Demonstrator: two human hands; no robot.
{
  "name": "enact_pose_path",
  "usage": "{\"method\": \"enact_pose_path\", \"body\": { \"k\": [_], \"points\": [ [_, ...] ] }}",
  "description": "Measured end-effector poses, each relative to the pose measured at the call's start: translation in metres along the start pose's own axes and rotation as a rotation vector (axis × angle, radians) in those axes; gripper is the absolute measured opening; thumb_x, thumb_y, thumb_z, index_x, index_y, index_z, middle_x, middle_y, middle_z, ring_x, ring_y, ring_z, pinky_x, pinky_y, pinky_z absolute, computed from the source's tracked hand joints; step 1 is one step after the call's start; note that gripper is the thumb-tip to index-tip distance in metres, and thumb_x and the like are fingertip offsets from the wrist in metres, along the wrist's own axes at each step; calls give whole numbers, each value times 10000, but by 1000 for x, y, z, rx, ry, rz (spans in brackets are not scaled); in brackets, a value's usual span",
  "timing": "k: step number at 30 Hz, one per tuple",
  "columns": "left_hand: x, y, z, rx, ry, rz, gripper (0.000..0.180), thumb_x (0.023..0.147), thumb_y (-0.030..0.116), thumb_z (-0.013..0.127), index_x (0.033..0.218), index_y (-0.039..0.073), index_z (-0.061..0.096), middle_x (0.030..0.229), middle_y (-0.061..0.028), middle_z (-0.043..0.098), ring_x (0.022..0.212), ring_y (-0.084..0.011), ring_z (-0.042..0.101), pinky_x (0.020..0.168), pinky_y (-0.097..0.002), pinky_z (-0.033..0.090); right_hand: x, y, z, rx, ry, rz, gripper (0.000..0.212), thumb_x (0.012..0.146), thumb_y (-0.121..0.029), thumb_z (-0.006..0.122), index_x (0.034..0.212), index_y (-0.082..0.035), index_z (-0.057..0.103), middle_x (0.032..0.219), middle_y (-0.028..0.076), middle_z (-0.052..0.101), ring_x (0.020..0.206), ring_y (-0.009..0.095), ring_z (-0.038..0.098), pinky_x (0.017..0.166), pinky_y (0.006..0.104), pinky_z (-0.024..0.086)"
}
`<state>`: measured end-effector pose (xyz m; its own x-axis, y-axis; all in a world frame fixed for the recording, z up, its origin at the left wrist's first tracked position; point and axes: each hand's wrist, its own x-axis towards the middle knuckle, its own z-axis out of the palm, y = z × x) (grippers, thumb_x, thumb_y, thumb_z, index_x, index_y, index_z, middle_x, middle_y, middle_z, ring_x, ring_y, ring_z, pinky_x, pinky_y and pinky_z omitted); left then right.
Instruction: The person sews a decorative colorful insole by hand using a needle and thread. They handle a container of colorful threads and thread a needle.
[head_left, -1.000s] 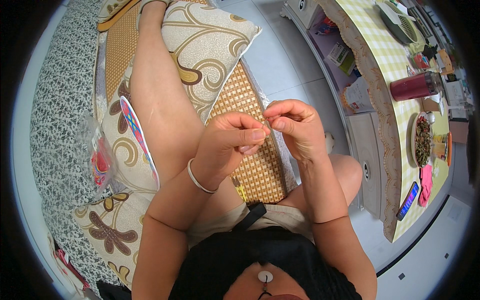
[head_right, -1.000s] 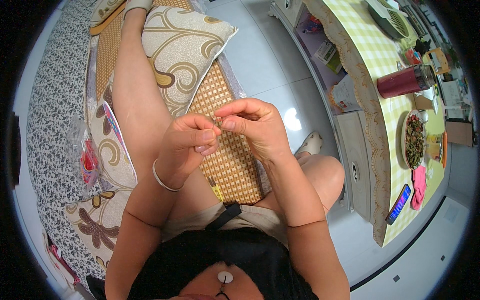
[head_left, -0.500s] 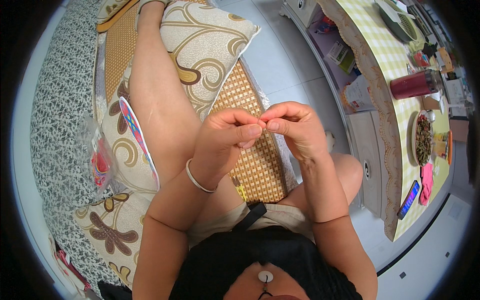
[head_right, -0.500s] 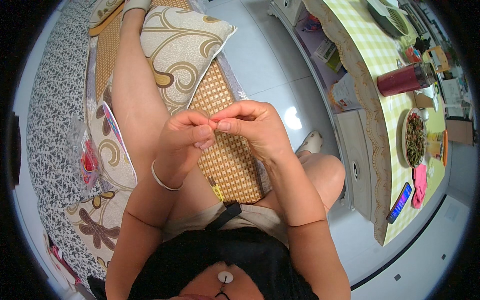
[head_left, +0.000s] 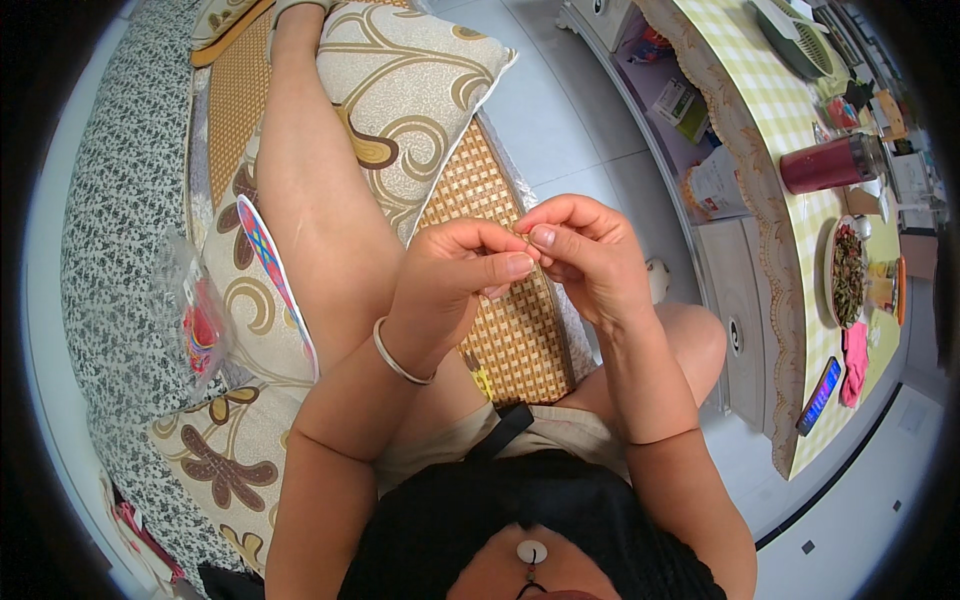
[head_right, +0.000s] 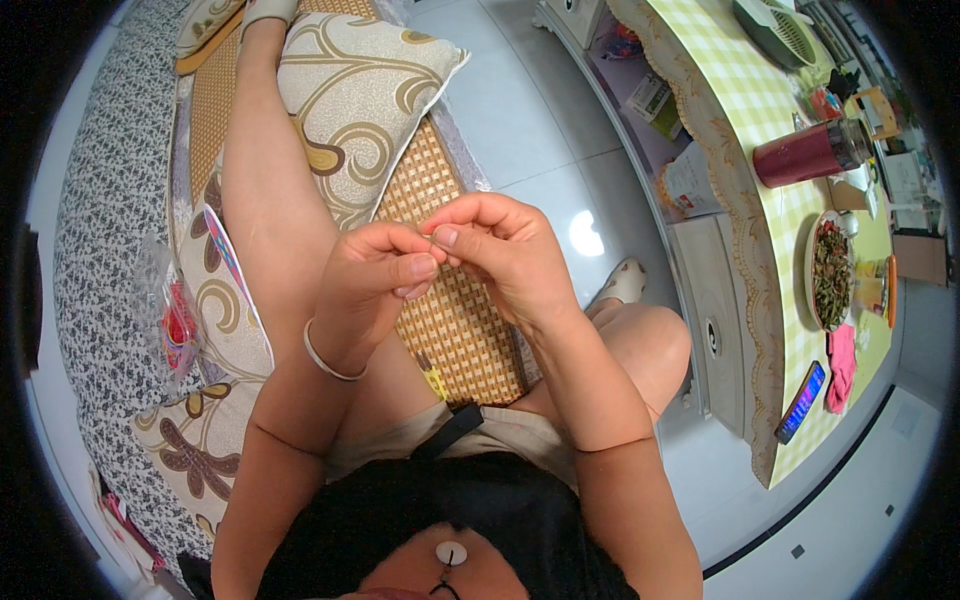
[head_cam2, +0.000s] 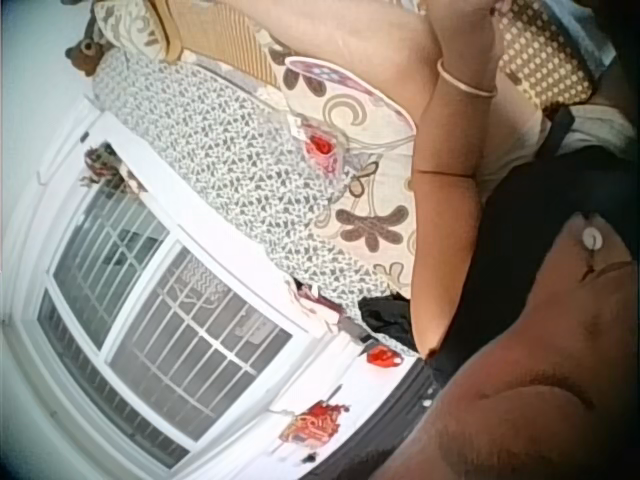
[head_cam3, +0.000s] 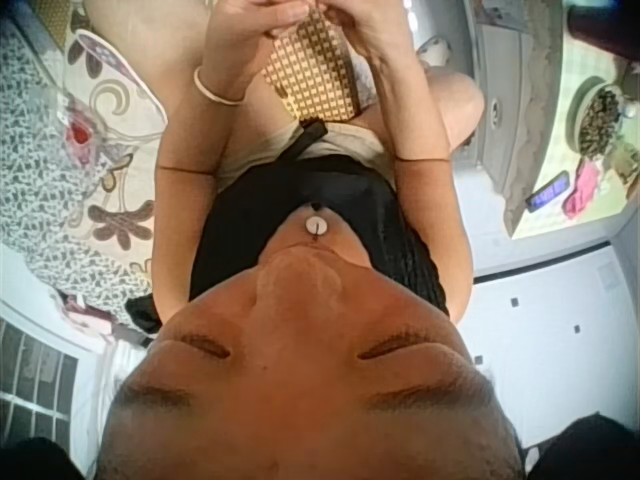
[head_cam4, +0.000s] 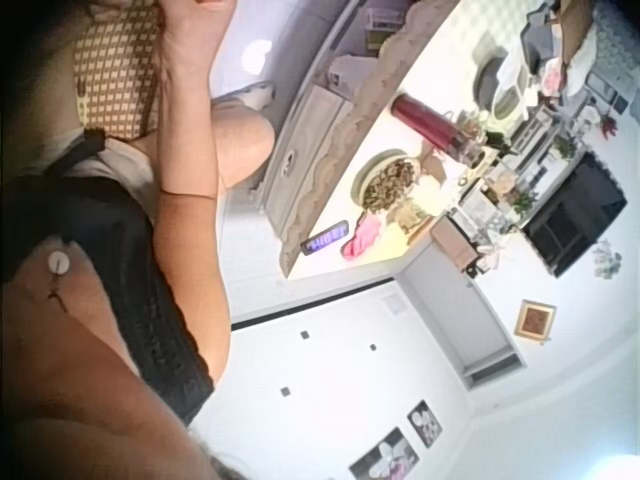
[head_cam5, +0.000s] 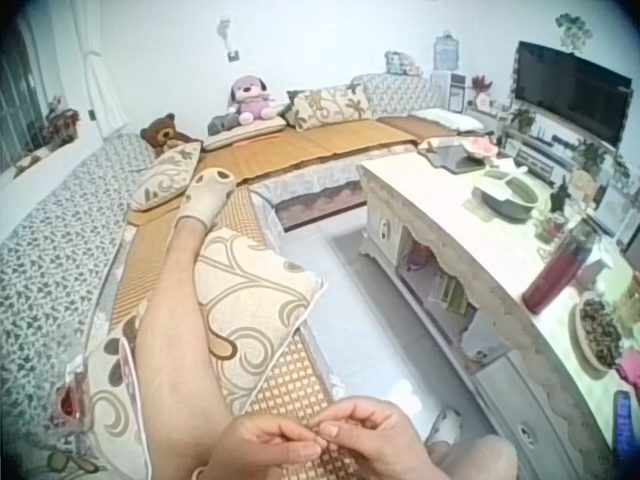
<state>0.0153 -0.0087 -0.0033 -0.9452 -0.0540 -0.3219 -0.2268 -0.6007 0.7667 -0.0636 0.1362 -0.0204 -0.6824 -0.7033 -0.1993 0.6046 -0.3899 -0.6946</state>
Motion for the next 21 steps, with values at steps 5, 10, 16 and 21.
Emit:
{"method": "enact_pose_path", "body": {
  "k": [5,10,16,21],
  "points": [
    [1,-4,-5,-4,-17,18,88,783,18,656,850,-36,642,724,-42,600,601,-68,469,562,-187,374,-1,0,1,16,-20,14,103,838,-7,595,923,29,643,787,46,638,614,36,514,555,150,420],
    [1,-4,-4,-24,-18,33,74,788,22,655,840,-29,641,715,-36,594,598,-65,461,558,-186,370,-1,-1,0,22,-24,24,112,835,-4,588,923,37,645,772,41,633,586,28,478,537,143,390],
    [1,-3,-2,-28,-7,37,65,793,25,657,829,-25,638,712,-38,596,595,-64,461,556,-188,373,-1,-1,-1,48,-41,7,125,827,13,575,927,41,645,772,39,629,566,32,443,523,150,363],
    [1,-2,0,-13,2,31,69,788,27,664,822,-27,636,708,-38,594,597,-63,466,556,-187,374,-2,0,-3,88,-71,8,127,821,5,574,926,37,638,763,31,616,574,34,432,531,160,357]
  ]
}}
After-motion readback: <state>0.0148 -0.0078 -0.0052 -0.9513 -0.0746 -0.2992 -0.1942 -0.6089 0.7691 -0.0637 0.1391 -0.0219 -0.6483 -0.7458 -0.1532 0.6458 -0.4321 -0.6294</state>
